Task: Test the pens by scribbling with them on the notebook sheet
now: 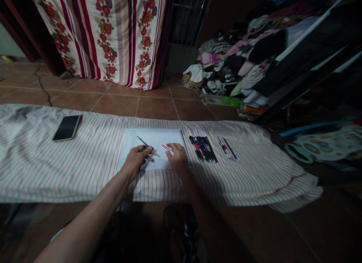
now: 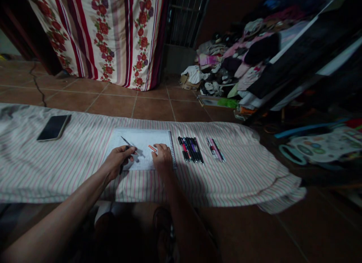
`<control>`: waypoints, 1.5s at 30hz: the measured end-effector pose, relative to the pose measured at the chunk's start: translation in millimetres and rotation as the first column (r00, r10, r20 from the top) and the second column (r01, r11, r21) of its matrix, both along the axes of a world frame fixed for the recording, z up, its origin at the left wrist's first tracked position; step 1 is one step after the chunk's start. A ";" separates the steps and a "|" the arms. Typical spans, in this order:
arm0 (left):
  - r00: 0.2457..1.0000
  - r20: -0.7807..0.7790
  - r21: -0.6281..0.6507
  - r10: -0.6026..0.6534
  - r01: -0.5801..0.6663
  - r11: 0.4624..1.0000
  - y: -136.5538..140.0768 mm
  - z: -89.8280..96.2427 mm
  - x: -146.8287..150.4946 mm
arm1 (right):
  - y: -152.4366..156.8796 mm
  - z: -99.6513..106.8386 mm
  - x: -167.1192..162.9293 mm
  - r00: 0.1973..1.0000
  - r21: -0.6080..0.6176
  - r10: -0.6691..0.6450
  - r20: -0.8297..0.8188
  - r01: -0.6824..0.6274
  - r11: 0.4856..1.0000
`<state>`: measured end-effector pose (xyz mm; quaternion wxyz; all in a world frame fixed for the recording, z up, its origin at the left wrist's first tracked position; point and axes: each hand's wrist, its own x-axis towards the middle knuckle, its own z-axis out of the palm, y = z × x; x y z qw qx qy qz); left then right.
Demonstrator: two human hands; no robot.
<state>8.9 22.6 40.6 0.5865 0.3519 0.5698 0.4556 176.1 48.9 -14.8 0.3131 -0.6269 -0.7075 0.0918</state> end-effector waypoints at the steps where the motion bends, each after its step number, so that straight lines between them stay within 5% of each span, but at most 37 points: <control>1: 1.000 0.003 -0.002 -0.002 0.002 1.000 -0.2 -0.4 -0.1 | -0.3 -0.1 0.5 1.000 0.002 0.008 -0.001 -0.008 1.000; 10: 1.000 0.013 -0.008 -0.003 0.003 1.000 0.1 -5.3 -0.3 | -6.4 19.4 -4.2 0.985 0.108 0.006 -0.173 0.013 0.994; 17: 1.000 0.023 0.016 -0.016 0.016 1.000 -1.2 -6.6 4.6 | -19.0 35.9 -20.1 0.881 -0.102 0.102 -0.462 -0.167 0.981; 24: 0.998 0.043 0.046 -0.036 0.034 0.998 -4.0 -4.2 9.4 | -23.7 35.2 -28.7 0.816 -0.097 0.148 -0.558 -0.241 0.966; 34: 0.998 0.056 0.027 0.007 -0.008 1.000 -1.5 -1.3 8.4 | -17.8 42.8 -23.3 0.578 -0.221 -0.017 -0.816 -0.284 0.933; 45: 1.000 0.006 0.081 0.011 -0.012 0.997 -0.9 -1.2 6.4 | -15.6 55.5 -14.5 0.397 -0.052 0.050 -0.916 -0.243 0.969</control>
